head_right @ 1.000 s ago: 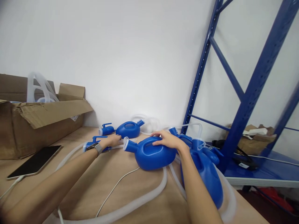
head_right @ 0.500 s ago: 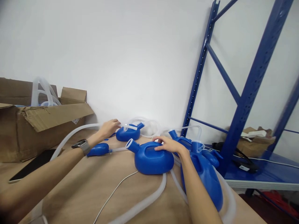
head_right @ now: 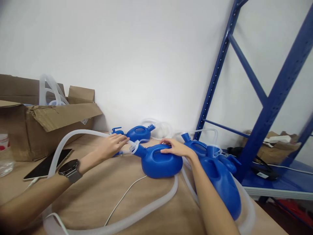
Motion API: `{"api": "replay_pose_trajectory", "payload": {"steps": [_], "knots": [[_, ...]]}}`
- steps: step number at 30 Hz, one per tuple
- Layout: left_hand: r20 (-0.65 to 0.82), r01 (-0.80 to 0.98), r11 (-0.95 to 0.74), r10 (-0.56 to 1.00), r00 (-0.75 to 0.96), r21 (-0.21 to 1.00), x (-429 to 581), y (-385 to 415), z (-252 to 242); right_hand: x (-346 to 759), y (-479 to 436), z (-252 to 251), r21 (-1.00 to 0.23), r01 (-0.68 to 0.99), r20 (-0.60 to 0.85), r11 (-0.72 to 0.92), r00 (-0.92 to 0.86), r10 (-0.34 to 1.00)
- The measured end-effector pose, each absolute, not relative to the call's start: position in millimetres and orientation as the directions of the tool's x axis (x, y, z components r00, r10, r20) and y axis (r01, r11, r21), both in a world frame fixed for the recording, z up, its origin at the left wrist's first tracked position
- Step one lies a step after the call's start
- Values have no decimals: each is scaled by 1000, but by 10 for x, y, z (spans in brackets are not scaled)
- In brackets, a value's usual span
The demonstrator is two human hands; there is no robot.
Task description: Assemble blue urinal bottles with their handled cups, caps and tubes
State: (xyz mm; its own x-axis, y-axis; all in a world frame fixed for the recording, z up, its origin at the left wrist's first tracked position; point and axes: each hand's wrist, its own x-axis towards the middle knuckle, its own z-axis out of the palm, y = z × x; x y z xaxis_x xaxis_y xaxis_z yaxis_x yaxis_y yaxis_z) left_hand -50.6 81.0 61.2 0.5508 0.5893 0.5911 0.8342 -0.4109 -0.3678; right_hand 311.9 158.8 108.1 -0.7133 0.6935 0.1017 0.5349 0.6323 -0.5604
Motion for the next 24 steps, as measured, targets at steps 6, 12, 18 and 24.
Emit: {"api": "replay_pose_trajectory", "payload": {"steps": [6,12,18,24], "knots": [[521,873,-460,711,472,-161,-340,665,564,3054,1601,1052,-542,506,207,671,-693,690],[366,847,-443,870,329,293,-296,463,626,2983,1571,1056,-530,495,232,689,-697,679],[291,571,-474,875,386,670,-316,504,628,2948,1450,1152,-500,510,218,700,-709,671],[278,432,-429,886,371,793,-329,553,551,2930,1387,1207,-491,494,204,718,-735,646]]}}
